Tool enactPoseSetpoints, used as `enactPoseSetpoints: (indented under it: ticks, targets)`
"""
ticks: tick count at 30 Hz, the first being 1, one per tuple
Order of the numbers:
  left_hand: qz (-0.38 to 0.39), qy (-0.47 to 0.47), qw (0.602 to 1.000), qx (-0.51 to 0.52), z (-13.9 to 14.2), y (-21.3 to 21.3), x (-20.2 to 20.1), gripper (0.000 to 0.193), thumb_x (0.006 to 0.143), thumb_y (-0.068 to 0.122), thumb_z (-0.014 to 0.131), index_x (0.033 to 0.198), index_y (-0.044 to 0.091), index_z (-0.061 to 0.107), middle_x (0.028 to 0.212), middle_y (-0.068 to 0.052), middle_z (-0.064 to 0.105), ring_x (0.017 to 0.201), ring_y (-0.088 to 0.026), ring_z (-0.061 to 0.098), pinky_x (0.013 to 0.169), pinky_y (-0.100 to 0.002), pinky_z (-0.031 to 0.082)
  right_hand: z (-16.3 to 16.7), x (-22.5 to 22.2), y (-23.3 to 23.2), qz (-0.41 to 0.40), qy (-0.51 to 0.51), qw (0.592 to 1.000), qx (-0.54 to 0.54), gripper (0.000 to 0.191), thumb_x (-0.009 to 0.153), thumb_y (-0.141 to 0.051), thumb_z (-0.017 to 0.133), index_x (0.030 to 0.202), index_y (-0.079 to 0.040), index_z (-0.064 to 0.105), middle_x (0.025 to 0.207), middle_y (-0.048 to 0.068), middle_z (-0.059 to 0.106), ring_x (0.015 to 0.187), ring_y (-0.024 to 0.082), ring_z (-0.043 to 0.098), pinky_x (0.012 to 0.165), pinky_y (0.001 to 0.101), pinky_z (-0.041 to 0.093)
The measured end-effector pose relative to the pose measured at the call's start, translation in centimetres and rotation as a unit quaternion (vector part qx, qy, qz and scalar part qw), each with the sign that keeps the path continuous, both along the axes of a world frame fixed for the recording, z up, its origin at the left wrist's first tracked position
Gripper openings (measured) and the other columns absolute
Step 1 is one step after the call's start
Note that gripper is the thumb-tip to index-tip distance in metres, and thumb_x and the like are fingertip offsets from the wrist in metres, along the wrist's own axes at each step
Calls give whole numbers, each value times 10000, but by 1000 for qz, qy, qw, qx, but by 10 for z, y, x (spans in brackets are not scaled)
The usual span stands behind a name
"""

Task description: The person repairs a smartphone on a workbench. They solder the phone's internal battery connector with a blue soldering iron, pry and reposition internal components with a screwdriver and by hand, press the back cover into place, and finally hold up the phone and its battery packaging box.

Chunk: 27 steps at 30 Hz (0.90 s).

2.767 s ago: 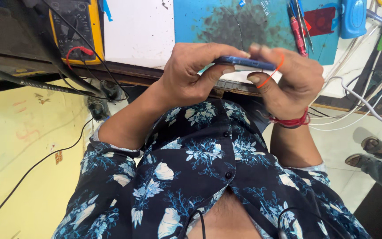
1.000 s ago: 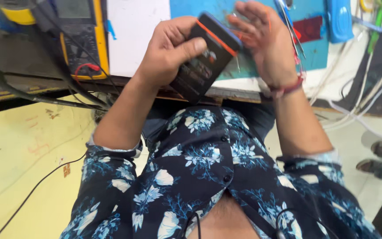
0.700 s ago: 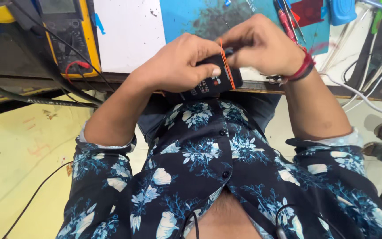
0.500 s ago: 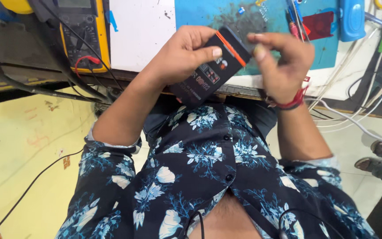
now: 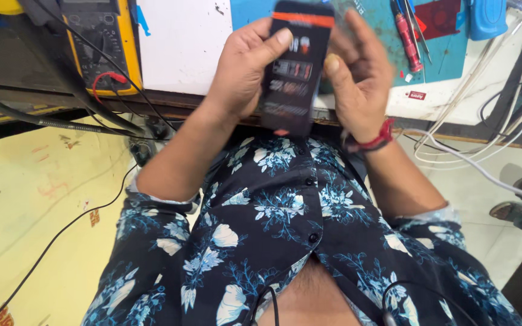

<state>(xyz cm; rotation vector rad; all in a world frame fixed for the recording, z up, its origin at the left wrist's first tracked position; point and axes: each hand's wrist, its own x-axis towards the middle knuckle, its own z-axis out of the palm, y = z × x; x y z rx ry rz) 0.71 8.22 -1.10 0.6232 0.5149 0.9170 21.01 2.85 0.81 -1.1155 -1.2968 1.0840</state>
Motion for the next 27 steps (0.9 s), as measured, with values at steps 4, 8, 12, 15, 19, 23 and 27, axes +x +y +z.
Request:
enactPoseSetpoints:
  ticks: [4,8,12,15,19,23,27]
  targets:
    - [112,35,988,105,0,-8,0,418,1140,196,477,1535,75,413,1224,-56,737,1026,-106,726,864,-269,620,-5,-13,-10,66,202,960,-180,360,1090,-104,639,1396,70,567,1254,84,716,1111,113,685,1002,262,561]
    - [182,329,840,391,5,-12,-15,385,1232,166,453,1582,64,329,1303,-80,714,1056,-123,742,907,-240,587,-4,8,-13,63,174,966,-179,351,1060,-73,640,1370,88,599,1179,90,739,1001,114,700,887,257,564]
    - [211,456,729,464,7,-7,-25,356,1112,63,568,1460,36,499,1185,-146,783,793,-196,741,731,-300,579,0,20,-15,93,153,969,-167,357,1062,-45,644,1386,98,604,1209,104,737,1060,114,697,977,255,557]
    - [237,456,696,502,8,-5,-29,336,1102,47,614,1433,59,556,1217,-149,762,877,-226,763,762,-299,599,1,19,-16,100,157,967,-175,363,1052,-30,647,1389,99,604,1207,107,737,1057,111,696,971,251,556]
    - [252,462,657,540,9,-5,-30,317,1134,52,609,1447,80,570,1277,-140,718,1051,-287,789,876,-296,631,1,20,-17,99,135,972,-166,364,1042,-7,659,1385,105,609,1186,111,741,1042,111,695,958,246,556]
    - [227,378,768,464,5,-8,-27,316,1109,49,609,1423,59,577,1263,-114,728,1091,-199,753,959,-259,605,11,31,-11,118,113,974,-154,369,1036,-1,678,1384,101,615,1204,120,743,1026,109,700,945,232,562]
    - [47,161,961,221,-11,-5,-20,322,1070,48,651,1381,-2,588,1221,-71,711,1126,-121,672,1034,-277,550,36,46,2,139,-32,982,-122,299,1044,-50,741,1302,84,672,1140,124,754,1008,115,703,933,228,569]
